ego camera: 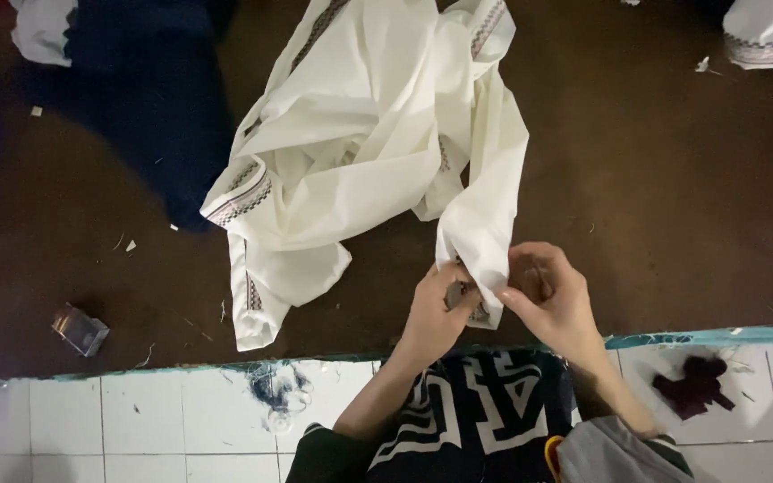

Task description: Trimming excess loose threads from the cuffs of a white garment using thread snips.

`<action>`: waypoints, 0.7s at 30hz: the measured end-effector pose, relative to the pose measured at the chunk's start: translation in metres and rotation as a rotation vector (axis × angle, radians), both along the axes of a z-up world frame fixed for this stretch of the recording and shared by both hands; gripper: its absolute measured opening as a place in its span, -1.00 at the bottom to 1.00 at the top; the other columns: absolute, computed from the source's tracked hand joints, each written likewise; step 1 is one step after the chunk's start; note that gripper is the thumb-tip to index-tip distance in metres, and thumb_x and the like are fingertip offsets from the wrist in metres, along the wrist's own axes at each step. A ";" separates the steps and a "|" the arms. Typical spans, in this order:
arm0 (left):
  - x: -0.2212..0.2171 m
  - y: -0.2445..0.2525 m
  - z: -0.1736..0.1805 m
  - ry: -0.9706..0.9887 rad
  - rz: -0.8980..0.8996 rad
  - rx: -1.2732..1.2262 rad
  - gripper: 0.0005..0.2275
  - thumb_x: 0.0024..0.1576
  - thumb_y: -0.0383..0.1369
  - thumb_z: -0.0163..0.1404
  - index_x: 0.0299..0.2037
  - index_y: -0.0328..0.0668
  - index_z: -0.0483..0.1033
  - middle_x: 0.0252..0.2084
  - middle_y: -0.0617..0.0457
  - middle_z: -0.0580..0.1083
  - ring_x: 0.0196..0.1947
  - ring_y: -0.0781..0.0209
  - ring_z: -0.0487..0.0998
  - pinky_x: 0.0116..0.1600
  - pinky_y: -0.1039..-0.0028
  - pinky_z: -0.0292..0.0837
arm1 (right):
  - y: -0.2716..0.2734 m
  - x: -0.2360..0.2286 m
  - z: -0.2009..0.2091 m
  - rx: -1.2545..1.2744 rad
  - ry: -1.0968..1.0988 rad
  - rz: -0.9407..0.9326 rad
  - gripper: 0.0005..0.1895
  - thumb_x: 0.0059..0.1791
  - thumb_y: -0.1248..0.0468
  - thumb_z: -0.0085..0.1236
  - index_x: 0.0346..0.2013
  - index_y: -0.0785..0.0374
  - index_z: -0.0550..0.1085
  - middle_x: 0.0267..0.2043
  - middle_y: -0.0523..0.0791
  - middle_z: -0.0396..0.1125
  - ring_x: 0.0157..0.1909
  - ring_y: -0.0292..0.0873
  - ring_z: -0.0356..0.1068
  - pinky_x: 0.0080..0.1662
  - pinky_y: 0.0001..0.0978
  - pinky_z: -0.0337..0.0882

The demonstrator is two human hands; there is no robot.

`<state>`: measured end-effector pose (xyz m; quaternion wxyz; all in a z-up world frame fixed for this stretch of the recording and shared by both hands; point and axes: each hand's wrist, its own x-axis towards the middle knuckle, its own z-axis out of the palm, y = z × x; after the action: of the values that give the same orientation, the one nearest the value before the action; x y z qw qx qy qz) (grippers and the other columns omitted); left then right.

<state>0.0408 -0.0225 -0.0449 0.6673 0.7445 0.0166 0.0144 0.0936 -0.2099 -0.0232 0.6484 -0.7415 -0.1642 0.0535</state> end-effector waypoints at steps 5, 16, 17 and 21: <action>-0.012 0.007 0.019 0.049 0.009 -0.060 -0.94 0.17 -0.46 0.16 -0.28 -0.17 0.52 -0.43 0.05 0.44 -0.50 0.33 0.35 -0.41 0.54 0.25 | 0.008 0.013 0.008 -0.119 0.014 -0.108 -0.97 0.03 0.41 0.20 -0.27 0.35 0.55 -0.55 -0.05 0.39 -0.61 -0.17 0.24 -0.47 -0.41 0.21; -0.065 0.101 0.029 -0.340 -0.287 -0.121 -0.79 0.23 -0.28 0.03 -0.38 -0.21 0.56 0.02 -0.27 0.48 0.01 -0.21 0.48 0.10 0.07 0.36 | -0.018 0.021 -0.013 -0.127 0.010 -0.275 -0.83 0.17 0.40 0.08 -0.31 0.34 0.52 -0.60 -0.09 0.21 -0.56 -0.26 0.06 -0.42 -0.42 0.13; -0.066 0.095 0.035 -0.279 -0.364 -0.075 -0.71 0.32 -0.19 -0.11 -0.33 -0.14 0.58 -0.10 -0.11 0.56 -0.16 -0.07 0.55 -0.03 0.20 0.44 | -0.016 0.020 -0.015 -0.096 0.002 -0.256 -0.84 0.16 0.40 0.08 -0.31 0.34 0.51 -0.58 -0.09 0.22 -0.56 -0.24 0.09 -0.42 -0.41 0.15; -0.034 0.043 0.068 -0.335 -0.369 -0.096 -0.73 0.32 -0.16 -0.08 -0.10 -0.17 0.58 -0.03 -0.14 0.53 0.03 -0.12 0.54 0.15 0.07 0.45 | -0.003 0.014 -0.009 -0.036 -0.001 -0.182 -0.86 0.15 0.28 0.11 -0.26 0.26 0.52 -0.54 -0.11 0.26 -0.57 -0.25 0.14 -0.40 -0.44 0.18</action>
<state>0.0070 0.0200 0.0235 0.6867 0.6895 -0.2297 0.0148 0.1071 -0.2134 -0.0318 0.6371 -0.7649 -0.0953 -0.0032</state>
